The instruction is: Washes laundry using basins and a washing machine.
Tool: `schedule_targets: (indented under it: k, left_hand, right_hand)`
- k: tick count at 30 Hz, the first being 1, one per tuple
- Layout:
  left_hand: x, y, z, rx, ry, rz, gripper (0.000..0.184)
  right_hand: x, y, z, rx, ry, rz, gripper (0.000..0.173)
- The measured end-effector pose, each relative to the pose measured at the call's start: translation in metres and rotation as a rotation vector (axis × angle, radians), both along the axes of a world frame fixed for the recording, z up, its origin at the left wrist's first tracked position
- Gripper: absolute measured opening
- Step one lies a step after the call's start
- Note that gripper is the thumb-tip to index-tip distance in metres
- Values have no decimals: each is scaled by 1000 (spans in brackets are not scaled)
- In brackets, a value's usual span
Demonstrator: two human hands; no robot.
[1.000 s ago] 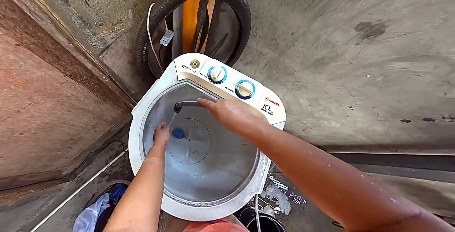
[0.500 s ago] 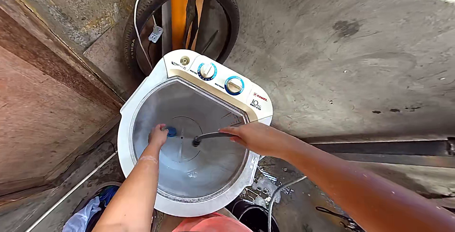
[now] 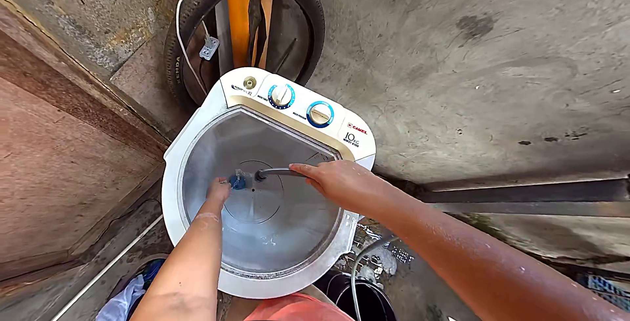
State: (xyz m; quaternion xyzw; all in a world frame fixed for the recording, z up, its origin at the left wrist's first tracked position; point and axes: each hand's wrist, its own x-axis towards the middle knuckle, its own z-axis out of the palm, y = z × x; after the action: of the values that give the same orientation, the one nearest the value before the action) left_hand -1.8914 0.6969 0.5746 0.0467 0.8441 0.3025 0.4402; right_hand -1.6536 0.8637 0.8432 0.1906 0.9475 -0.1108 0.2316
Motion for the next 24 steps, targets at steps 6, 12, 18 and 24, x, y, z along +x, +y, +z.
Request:
schedule_targets:
  k: [6, 12, 18, 24]
  left_hand:
    - [-3, 2, -3, 42, 18, 21, 37]
    - [-2, 2, -4, 85, 15, 5, 34]
    - [-2, 3, -7, 74, 7, -8, 34]
    - [-3, 4, -9, 79, 7, -11, 34]
  right_hand:
    - [4, 13, -15, 60, 51, -84, 46]
    - [7, 15, -14, 22, 44, -66, 43]
    - [16, 27, -12, 116, -80, -123, 45]
    - [24, 29, -20, 35, 66, -154, 44]
